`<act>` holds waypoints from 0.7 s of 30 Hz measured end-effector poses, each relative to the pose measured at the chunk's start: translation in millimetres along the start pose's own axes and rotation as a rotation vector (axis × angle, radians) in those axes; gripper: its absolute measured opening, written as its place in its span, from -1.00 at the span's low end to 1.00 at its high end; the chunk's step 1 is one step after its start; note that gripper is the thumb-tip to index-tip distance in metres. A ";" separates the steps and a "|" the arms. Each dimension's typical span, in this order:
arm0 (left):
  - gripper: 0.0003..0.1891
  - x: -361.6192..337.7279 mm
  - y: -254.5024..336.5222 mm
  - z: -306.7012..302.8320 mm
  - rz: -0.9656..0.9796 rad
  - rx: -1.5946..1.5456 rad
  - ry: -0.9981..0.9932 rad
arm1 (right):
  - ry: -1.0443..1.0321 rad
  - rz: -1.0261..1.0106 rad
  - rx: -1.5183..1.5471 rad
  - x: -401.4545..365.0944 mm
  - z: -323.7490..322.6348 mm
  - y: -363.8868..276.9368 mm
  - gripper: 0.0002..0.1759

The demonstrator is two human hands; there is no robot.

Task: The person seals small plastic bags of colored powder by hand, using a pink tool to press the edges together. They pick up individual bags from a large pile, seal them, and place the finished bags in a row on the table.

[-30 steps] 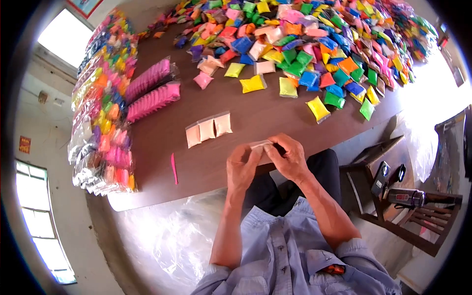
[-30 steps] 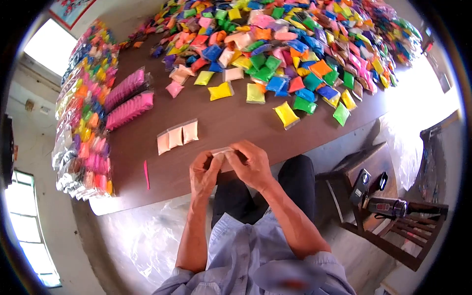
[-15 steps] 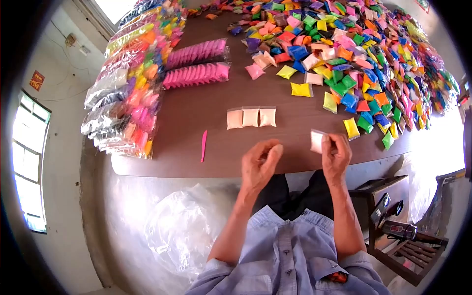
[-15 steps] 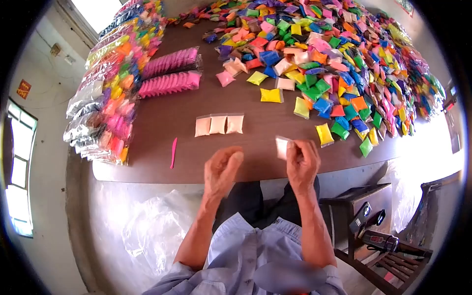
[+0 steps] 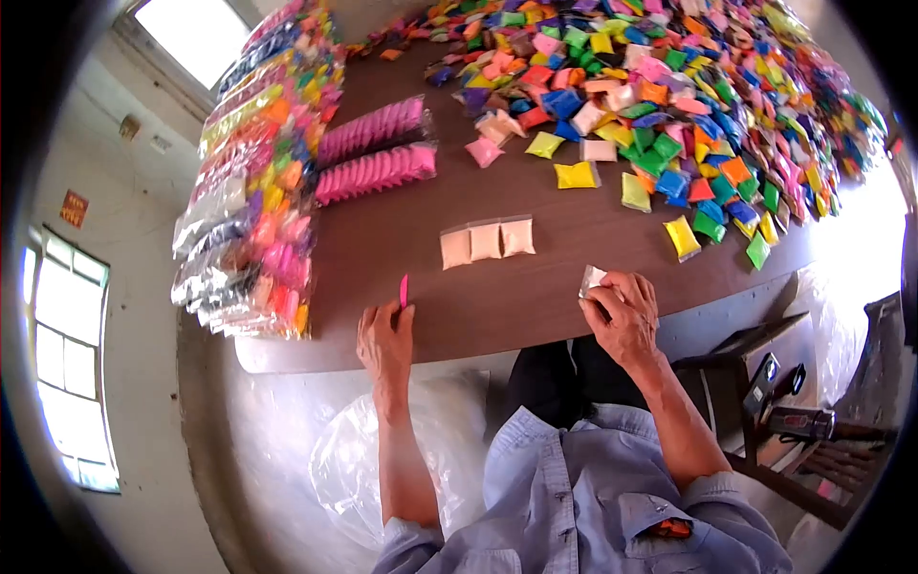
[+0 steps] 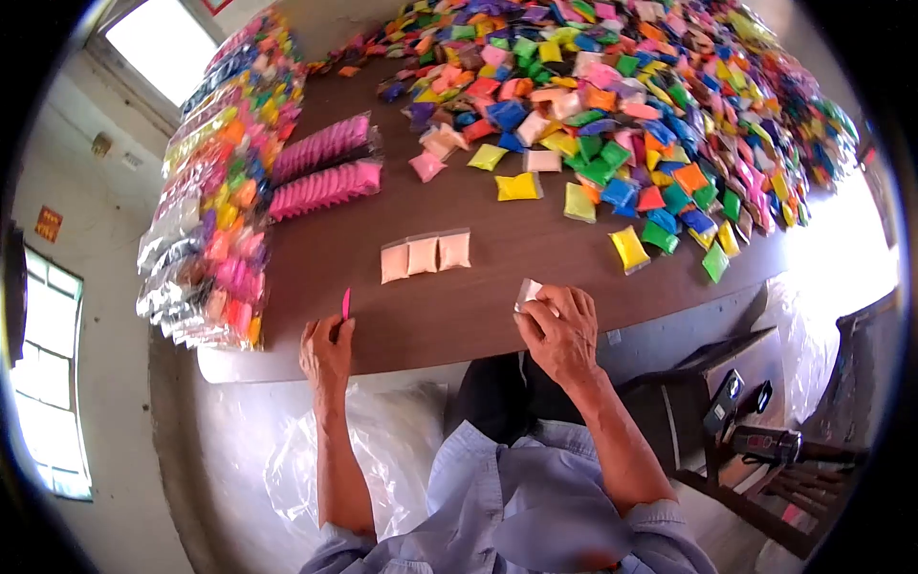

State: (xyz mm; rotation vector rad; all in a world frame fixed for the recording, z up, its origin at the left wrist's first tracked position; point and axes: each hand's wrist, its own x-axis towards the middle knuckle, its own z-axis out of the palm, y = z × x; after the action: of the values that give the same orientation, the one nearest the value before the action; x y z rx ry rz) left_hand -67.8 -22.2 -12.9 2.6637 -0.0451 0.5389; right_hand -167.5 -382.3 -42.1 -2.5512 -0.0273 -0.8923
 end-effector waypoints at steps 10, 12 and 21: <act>-0.91 35.6 -11.0 -9.5 0.290 0.361 -0.263 | 0.076 0.077 0.134 -11.3 -25.1 28.5 -0.53; -0.91 38.5 -10.8 -6.0 0.326 0.383 -0.236 | 0.059 0.034 0.154 -10.7 -27.0 29.3 -0.53; -0.93 42.0 -24.6 -2.2 0.302 0.560 -0.224 | 0.077 0.015 0.195 -17.3 -20.2 37.3 -0.62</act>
State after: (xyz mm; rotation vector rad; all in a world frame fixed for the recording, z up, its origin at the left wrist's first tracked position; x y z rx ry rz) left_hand -27.0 3.2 -5.0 3.2837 -0.4260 0.3793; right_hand -187.2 -422.2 -53.1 -2.3330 -0.0682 -0.9330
